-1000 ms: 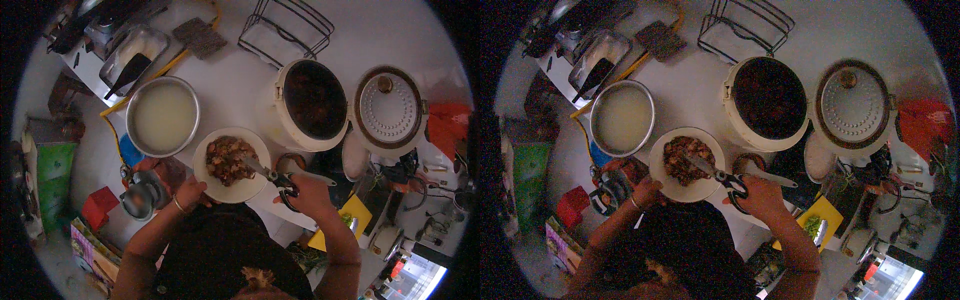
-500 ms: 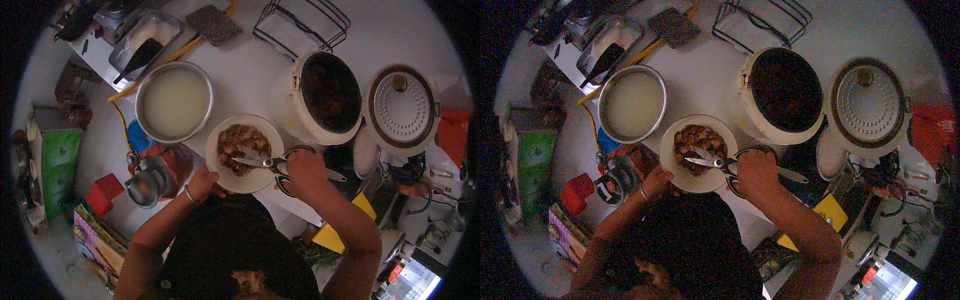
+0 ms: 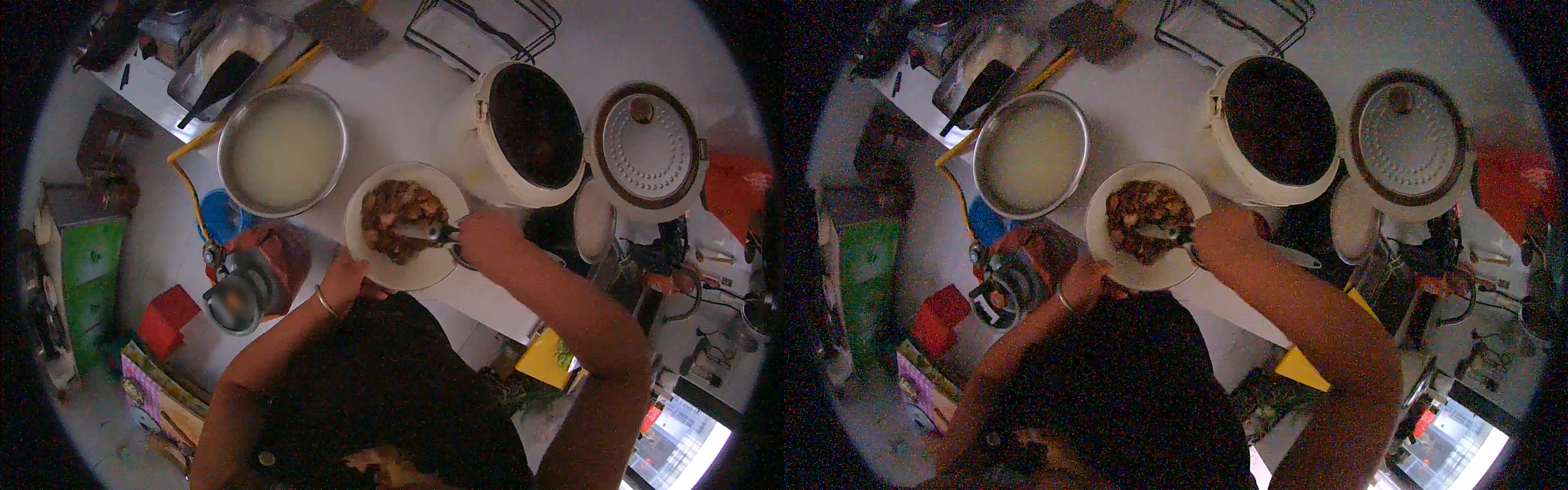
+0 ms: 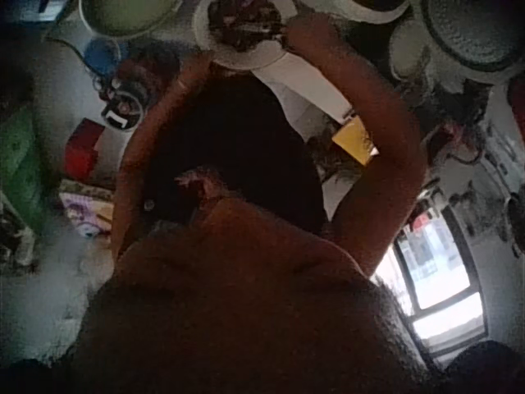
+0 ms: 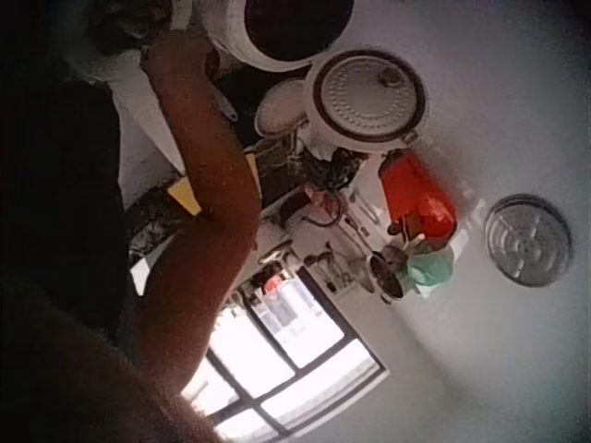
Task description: The person cooks round flatbreads in an electric pan, then moves to a wooden board to roll out dough with a rolling pin. After placing the rolled dough into the pan, the person retrieves a pair of scissors and uses them to cut cooked meat on a plate into smaller pieces.
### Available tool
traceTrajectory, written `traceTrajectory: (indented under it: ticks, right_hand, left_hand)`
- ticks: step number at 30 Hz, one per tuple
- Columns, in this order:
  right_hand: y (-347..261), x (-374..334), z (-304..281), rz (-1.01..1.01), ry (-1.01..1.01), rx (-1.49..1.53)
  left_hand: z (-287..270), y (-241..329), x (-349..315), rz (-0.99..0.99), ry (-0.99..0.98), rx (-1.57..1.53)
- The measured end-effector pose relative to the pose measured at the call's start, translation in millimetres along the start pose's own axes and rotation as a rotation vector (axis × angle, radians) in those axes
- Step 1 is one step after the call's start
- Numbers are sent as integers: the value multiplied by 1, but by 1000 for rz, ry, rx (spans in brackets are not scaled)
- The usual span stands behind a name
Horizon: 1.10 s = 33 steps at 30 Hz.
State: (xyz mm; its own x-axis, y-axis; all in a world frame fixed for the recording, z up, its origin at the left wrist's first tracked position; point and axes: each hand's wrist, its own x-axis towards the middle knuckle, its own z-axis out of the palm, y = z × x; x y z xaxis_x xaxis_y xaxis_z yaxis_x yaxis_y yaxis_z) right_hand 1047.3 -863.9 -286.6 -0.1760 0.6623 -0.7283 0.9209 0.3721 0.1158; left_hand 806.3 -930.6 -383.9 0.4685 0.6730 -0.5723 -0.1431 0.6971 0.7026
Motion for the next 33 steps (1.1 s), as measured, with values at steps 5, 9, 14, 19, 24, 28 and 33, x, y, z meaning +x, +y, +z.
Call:
traceTrajectory:
  ticks: [5,9,14,19,24,28,33]
  right_hand:
    - [-11,-31,-26,-57,31,-212]
    - [-30,-8,-5,-73,3,-308]
    - [-28,-6,-28,57,-112,-12]
    - [-4,-19,-10,92,39,-108]
    - [-26,-17,-15,9,-45,-179]
    - [-16,-6,-10,-25,-14,-40]
    - [20,-16,-12,105,240,-140]
  left_hand:
    - [-5,-7,1,7,-58,-78]
    - [-9,-10,7,-26,-124,-178]
    - [-29,-28,17,302,-173,477]
    - [-1,2,1,-119,-6,-205]
    - [-6,-1,7,-53,-53,24]
    - [6,21,4,-146,-15,-148]
    - [3,19,3,-155,55,-148]
